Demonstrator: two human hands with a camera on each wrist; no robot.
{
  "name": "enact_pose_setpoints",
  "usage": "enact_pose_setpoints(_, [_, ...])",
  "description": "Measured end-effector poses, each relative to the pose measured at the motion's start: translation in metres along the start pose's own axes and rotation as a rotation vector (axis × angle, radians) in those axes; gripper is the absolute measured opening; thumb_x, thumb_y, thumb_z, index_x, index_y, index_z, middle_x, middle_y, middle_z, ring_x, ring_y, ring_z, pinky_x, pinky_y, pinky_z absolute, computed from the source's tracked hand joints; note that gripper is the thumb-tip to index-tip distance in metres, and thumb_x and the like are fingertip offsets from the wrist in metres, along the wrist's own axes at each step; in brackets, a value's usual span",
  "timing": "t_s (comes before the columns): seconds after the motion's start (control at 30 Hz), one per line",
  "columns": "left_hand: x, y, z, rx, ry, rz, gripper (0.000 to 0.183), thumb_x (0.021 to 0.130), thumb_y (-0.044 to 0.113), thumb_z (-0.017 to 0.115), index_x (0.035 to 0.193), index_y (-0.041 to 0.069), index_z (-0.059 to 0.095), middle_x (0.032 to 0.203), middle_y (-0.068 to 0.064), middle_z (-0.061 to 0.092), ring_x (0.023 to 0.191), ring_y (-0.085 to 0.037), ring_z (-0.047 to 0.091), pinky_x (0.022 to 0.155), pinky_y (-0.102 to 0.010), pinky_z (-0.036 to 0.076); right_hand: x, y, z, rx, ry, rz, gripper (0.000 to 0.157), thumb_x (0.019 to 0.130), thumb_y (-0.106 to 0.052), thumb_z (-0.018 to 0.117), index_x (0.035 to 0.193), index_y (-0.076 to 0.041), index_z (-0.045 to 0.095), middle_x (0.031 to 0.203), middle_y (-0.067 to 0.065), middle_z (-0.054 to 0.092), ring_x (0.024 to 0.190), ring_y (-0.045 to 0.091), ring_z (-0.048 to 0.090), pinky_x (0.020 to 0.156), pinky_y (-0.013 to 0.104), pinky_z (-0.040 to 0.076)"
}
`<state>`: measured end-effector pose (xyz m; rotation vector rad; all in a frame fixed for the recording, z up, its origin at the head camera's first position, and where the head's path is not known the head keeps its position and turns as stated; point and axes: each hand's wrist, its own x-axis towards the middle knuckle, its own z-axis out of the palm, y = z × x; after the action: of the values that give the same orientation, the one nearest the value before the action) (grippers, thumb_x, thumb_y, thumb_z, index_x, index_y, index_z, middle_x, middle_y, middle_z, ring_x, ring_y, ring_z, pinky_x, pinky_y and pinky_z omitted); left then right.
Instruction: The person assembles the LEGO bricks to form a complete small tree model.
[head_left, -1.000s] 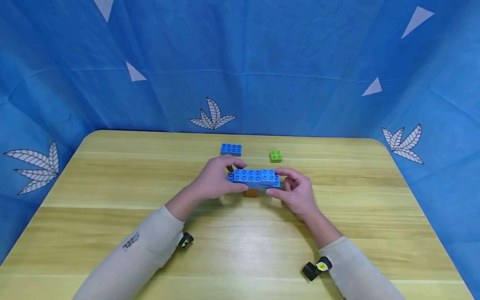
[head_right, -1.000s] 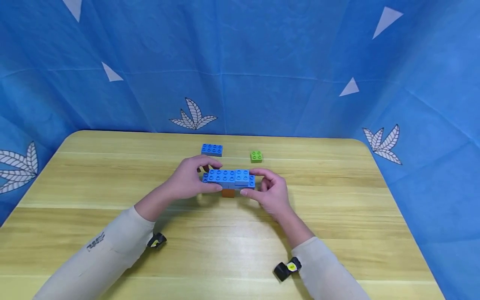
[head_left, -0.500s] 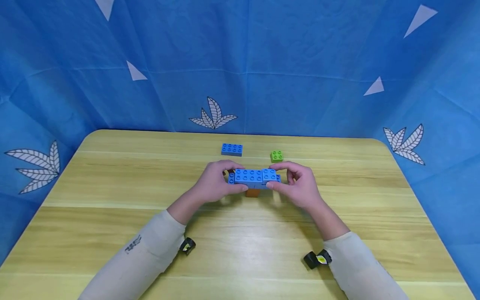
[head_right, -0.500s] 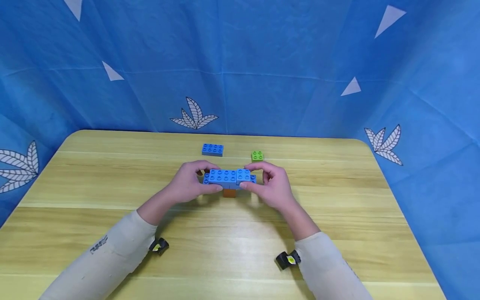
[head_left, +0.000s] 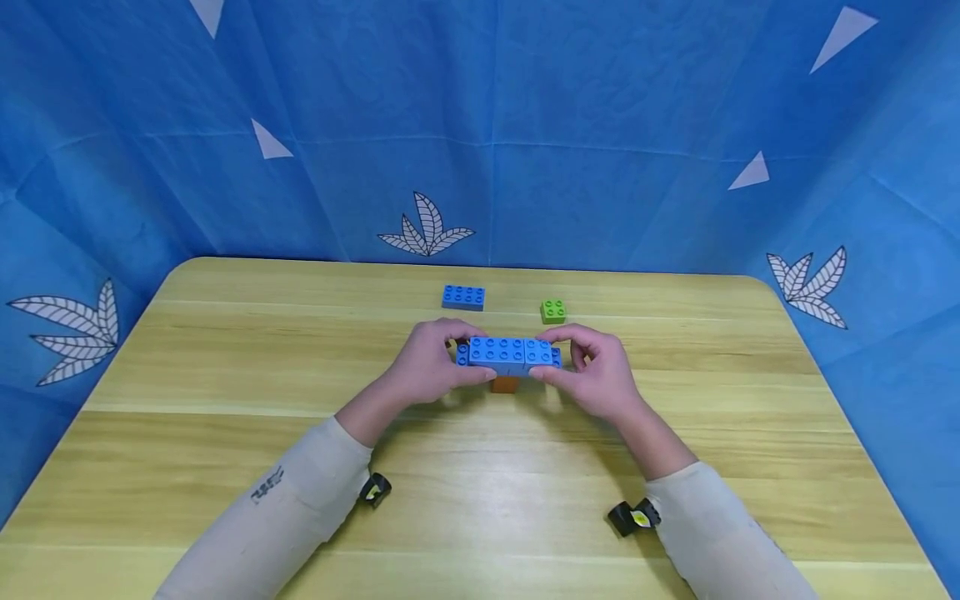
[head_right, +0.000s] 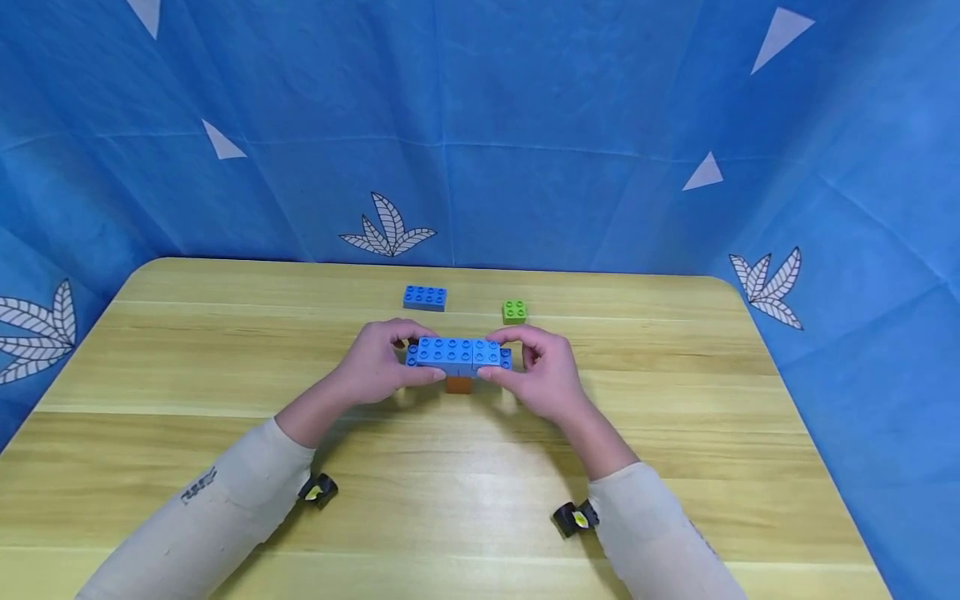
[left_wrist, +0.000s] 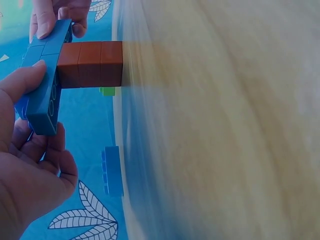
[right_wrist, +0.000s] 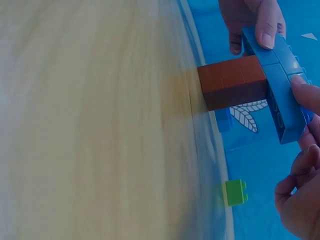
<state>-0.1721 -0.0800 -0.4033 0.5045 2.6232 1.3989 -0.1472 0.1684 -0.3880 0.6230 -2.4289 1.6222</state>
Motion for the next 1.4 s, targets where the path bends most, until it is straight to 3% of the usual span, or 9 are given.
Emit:
enact_pose_setpoints(0.13, [0.000,0.000,0.000,0.003,-0.002,0.003,0.041,0.078,0.023,0.089,0.114,0.012,0.074,0.106,0.002,0.065,0.086,-0.021,0.056,0.066,-0.034,0.051,0.000,-0.002,0.001,-0.003,0.001,-0.008,0.032,0.072,0.007,0.086,0.102,0.004,0.072,0.081,0.015,0.064,0.051,0.022,0.034,0.048,0.026,0.027])
enact_pose_setpoints(0.37, [0.001,0.001,0.000,0.036,-0.005,0.008,0.042,0.078,0.024,0.089,0.115,0.011,0.074,0.108,0.000,0.065,0.085,-0.020,0.056,0.065,-0.033,0.051,-0.001,0.002,0.003,-0.002,0.019,0.022,0.034,0.073,0.007,0.086,0.104,0.004,0.073,0.065,0.018,0.051,0.051,0.022,0.034,0.048,0.025,0.026])
enact_pose_setpoints(0.6, [0.000,-0.003,-0.001,0.049,-0.020,0.058,0.047,0.078,0.027,0.089,0.119,0.012,0.072,0.106,0.002,0.065,0.087,-0.020,0.055,0.066,-0.034,0.050,-0.011,0.036,0.012,0.200,0.060,0.114,0.044,0.075,0.010,0.083,0.117,0.006,0.068,0.056,0.013,0.036,0.049,0.019,0.031,0.042,0.025,0.025])
enact_pose_setpoints(0.8, [0.002,-0.008,-0.011,-0.023,0.005,0.119,0.054,0.074,0.028,0.091,0.120,0.011,0.070,0.110,0.002,0.065,0.094,-0.021,0.054,0.073,-0.037,0.049,-0.017,0.062,0.019,0.329,0.084,0.197,0.045,0.076,0.008,0.083,0.118,0.004,0.068,0.059,0.005,0.039,0.050,0.014,0.032,0.042,0.022,0.026])
enact_pose_setpoints(0.97, [0.008,-0.013,-0.024,-0.125,0.031,0.159,0.052,0.077,0.027,0.089,0.121,0.011,0.068,0.112,-0.001,0.065,0.095,-0.029,0.054,0.080,-0.044,0.047,-0.019,0.067,0.021,0.361,0.122,0.187,0.044,0.076,0.010,0.082,0.118,0.006,0.067,0.060,0.002,0.040,0.051,0.013,0.030,0.044,0.021,0.026])
enact_pose_setpoints(1.07, [0.017,-0.018,-0.031,-0.165,0.067,0.135,0.048,0.082,0.025,0.085,0.123,0.007,0.067,0.116,-0.006,0.064,0.094,-0.030,0.053,0.078,-0.045,0.045,-0.019,0.069,0.021,0.374,0.131,0.172,0.043,0.076,0.012,0.081,0.117,0.008,0.067,0.060,0.001,0.042,0.051,0.012,0.030,0.044,0.021,0.025])
enact_pose_setpoints(1.2, [0.033,-0.028,-0.038,-0.046,0.106,0.037,0.052,0.084,0.025,0.083,0.128,0.006,0.064,0.122,-0.009,0.062,0.091,-0.025,0.052,0.074,-0.039,0.045,-0.019,0.070,0.022,0.386,0.132,0.148,0.042,0.076,0.014,0.080,0.116,0.009,0.067,0.067,0.001,0.055,0.050,0.012,0.030,0.044,0.022,0.024])
enact_pose_setpoints(1.3, [0.046,-0.038,-0.041,0.108,0.091,-0.018,0.058,0.083,0.024,0.084,0.133,0.006,0.060,0.127,-0.007,0.058,0.089,-0.023,0.052,0.074,-0.036,0.046,-0.020,0.070,0.023,0.391,0.125,0.142,0.041,0.077,0.013,0.080,0.115,0.009,0.067,0.074,0.002,0.062,0.049,0.013,0.030,0.044,0.023,0.024])
enact_pose_setpoints(1.4, [0.055,-0.047,-0.043,0.170,0.077,-0.047,0.062,0.082,0.022,0.084,0.136,0.005,0.058,0.131,-0.007,0.054,0.088,-0.024,0.052,0.075,-0.035,0.046,-0.019,0.070,0.025,0.394,0.117,0.144,0.040,0.077,0.012,0.080,0.115,0.008,0.068,0.077,0.002,0.064,0.049,0.012,0.030,0.043,0.023,0.024])
